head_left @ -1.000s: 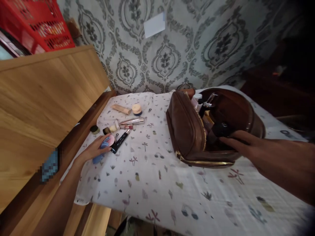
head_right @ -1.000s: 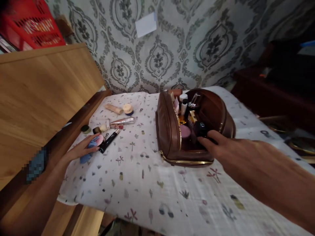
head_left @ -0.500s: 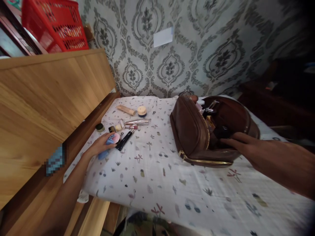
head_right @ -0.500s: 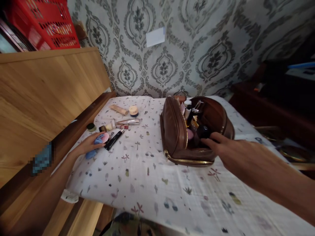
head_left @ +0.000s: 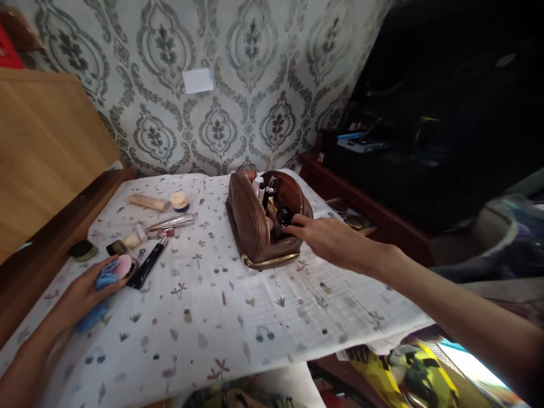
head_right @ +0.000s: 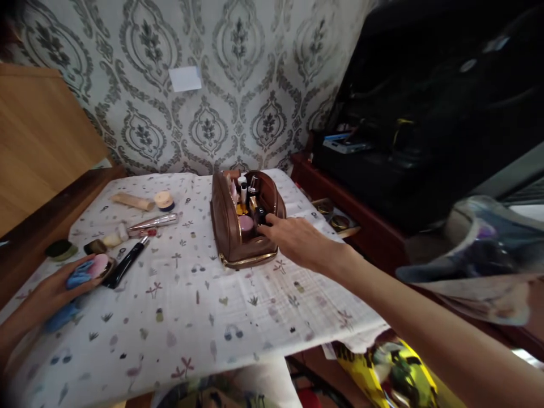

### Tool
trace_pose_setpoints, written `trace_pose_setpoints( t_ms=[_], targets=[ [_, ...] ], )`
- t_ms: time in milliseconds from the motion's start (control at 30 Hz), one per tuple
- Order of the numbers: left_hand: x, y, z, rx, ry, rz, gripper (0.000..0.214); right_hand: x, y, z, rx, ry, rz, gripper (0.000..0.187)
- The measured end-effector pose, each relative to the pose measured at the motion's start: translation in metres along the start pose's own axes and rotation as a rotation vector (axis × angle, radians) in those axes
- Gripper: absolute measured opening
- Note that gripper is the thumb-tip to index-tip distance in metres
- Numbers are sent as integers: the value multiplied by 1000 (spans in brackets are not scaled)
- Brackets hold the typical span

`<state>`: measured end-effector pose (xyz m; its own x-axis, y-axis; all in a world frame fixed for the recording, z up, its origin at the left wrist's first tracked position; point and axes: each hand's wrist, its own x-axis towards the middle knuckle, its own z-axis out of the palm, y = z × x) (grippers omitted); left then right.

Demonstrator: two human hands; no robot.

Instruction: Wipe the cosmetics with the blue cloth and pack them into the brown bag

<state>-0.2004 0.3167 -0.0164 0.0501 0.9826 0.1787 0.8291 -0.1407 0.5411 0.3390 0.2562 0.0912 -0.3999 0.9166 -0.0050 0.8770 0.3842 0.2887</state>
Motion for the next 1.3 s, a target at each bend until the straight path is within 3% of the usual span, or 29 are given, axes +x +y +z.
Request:
trace_pose_setpoints(
  t_ms=[267,367,467,533,667,767,833,900,967,1033,1167,1233,1300],
  targets=[
    [-1,1,1,0,11,-39,66,-7,-4,-9,67,167,-2,55],
    [-4,7,-2,-13,-14,-90,68,-13,-19,-14,232,336,2,45],
    [-9,16,-5,-35,48,-140,69,-14,-49,-9,518,413,-112,38],
    [-15,27,-7,-63,96,-131,71,-7,-76,0,715,378,-183,35],
    [-33,68,-1,-133,71,-30,68,25,-139,27,1174,183,-145,37],
    [-47,107,18,-135,-4,152,64,58,-184,39,1607,10,-55,54],
    [-54,126,33,-94,-30,234,64,75,-205,42,1835,-69,-35,53],
    [-61,136,44,-83,-38,291,66,86,-216,46,1972,-64,-36,48],
    [-65,136,48,-114,-69,322,68,90,-219,53,1998,30,-18,45],
    [-67,132,44,-153,-74,300,56,89,-218,59,1908,150,24,41],
    [-66,132,28,-169,117,231,36,81,-214,60,1546,274,56,37],
    [-65,143,27,-175,217,299,33,78,-215,56,1436,294,1,35],
    [-65,156,32,-176,235,410,29,76,-217,53,1395,303,-61,30]
  ],
)
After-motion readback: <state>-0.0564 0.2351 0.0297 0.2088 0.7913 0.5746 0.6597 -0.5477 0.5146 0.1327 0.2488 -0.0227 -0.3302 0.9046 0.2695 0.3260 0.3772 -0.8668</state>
